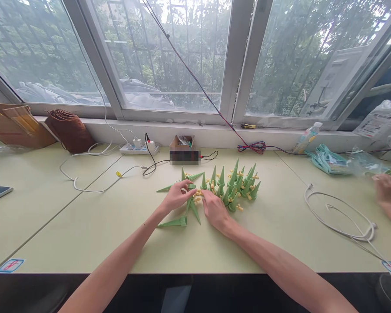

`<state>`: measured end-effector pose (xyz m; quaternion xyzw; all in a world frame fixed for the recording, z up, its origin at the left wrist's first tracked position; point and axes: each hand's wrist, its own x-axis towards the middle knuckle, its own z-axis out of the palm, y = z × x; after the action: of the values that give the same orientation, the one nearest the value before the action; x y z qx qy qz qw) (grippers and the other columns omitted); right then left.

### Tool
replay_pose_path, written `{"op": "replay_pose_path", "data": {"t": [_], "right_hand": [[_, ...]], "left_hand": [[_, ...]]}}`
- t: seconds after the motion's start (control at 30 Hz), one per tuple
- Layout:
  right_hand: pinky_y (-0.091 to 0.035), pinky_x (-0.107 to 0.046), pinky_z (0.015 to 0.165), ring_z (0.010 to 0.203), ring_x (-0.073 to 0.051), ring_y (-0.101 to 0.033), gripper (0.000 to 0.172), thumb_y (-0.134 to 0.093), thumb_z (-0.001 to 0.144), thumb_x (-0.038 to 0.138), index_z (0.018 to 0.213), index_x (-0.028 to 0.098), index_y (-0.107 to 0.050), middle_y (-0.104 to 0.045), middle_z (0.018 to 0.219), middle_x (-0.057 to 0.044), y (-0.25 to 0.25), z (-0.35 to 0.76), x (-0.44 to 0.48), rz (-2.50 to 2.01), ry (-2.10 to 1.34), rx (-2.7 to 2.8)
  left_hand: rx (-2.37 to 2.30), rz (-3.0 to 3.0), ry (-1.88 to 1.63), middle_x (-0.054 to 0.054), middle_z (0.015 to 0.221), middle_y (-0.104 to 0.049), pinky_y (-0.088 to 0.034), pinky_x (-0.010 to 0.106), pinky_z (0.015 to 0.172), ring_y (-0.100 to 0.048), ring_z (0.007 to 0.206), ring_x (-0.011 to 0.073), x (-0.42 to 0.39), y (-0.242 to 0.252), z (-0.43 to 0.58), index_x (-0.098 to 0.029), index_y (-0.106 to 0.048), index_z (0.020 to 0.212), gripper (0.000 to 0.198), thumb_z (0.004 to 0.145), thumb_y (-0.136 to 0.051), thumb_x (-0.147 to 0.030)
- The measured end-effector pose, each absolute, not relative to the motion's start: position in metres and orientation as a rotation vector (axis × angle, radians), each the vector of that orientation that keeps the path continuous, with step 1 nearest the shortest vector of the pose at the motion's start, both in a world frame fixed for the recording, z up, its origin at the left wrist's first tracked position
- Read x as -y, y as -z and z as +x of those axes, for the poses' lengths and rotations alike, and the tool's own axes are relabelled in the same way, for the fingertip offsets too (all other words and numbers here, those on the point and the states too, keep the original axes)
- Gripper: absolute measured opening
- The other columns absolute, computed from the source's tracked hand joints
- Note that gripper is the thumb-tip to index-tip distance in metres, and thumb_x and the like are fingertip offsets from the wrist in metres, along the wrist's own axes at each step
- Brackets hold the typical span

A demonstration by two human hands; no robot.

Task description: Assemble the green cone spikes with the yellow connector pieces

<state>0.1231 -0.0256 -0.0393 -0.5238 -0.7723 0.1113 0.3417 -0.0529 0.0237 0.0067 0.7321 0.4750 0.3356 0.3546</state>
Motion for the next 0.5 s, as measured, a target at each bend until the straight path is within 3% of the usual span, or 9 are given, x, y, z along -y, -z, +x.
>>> {"op": "replay_pose_path", "data": {"t": [0.27,0.5], "right_hand": [[-0.046,-0.026,0.06,0.075,-0.02,-0.067,0.048,-0.039,0.086,-0.003,0.123,0.019,-0.059,-0.065,0.11,-0.011,0.0382,0.1214,0.0254,-1.466,-0.167,2.131],[-0.042,-0.026,0.056,0.069,-0.02,-0.064,0.041,-0.04,0.09,0.001,0.121,0.019,-0.06,-0.063,0.102,-0.01,0.0378,0.1216,0.0265,-1.472,-0.174,2.113]], "left_hand": [[-1.243,1.88,-0.85,-0.003,0.07,-0.048,-0.034,0.021,0.049,-0.043,0.051,0.0082,-0.0227,-0.0071,-0.052,-0.017,-0.067,0.095,0.035,0.078,-0.067,-0.047],[-1.231,1.834,-0.894,-0.004,0.068,-0.047,-0.038,0.022,0.054,-0.051,0.057,0.0109,-0.0243,-0.007,-0.0527,-0.017,-0.065,0.095,0.03,0.079,-0.068,-0.042]]}}
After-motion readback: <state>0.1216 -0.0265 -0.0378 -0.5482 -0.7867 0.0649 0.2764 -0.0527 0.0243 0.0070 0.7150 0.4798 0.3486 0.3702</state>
